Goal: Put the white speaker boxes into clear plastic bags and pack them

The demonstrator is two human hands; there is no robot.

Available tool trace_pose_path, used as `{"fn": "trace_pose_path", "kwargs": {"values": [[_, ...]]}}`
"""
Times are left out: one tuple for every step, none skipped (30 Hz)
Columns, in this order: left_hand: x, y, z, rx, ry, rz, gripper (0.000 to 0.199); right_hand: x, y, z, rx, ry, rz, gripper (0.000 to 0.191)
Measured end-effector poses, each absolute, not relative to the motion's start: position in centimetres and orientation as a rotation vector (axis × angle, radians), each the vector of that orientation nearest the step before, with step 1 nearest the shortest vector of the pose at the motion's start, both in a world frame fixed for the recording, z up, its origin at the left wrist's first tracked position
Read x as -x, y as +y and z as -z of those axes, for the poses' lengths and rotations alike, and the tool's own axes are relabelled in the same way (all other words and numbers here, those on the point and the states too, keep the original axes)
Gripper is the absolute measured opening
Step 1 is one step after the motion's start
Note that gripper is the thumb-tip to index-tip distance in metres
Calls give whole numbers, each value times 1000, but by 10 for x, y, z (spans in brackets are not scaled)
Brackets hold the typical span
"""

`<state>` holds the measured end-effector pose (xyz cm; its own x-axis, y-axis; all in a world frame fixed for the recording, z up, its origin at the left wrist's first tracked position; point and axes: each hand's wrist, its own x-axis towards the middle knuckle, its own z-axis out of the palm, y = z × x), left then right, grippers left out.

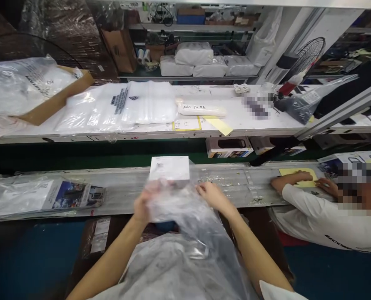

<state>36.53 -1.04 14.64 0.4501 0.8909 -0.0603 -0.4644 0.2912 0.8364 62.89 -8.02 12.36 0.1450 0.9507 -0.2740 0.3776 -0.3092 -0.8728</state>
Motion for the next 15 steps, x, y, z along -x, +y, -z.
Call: {"fn": "trace_pose_path", "kwargs": {"values": [[-348, -6, -139, -648, 591, -1050, 30, -632, -82, -124, 1701, -1182, -1218, 53], [-330, -2, -131, -493, 600, -1077, 30, -632, -85, -122, 1591, -1057, -1272, 56], [-313, 1, -125, -412, 618, -1057, 30, -630, -87, -119, 1469, -913, -1296, 57], [-299, 2, -119, -411, 639, -986, 29, -625, -89, -115, 1361, -775, -1305, 58], [-288, 2, -113, -481, 657, -854, 27, -619, -89, -108, 1291, -665, -1307, 58], [-280, 1, -108, -595, 671, -676, 27, -612, -88, -101, 1250, -578, -1334, 58], [-275, 0, -104, -720, 673, -490, 30, -606, -86, -93, 1257, -534, -1376, 59], [-273, 0, -100, -822, 665, -351, 33, -600, -83, -85, 1313, -540, -1415, 60], [-273, 1, -97, -878, 651, -299, 35, -597, -79, -77, 1390, -564, -1433, 61], [-274, 4, -95, -882, 634, -341, 36, -596, -74, -71, 1464, -584, -1416, 63], [-276, 10, -92, -848, 618, -465, 39, -598, -68, -66, 1519, -586, -1377, 65], [-278, 17, -90, -800, 613, -615, 48, -602, -62, -63, 1552, -573, -1341, 66], [-281, 25, -86, -766, 634, -738, 58, -606, -56, -60, 1567, -550, -1309, 65], [-284, 35, -82, -764, 692, -810, 63, -611, -49, -58, 1572, -535, -1290, 64], [-288, 44, -77, -795, 785, -840, 64, -615, -42, -56, 1576, -540, -1280, 63]]}}
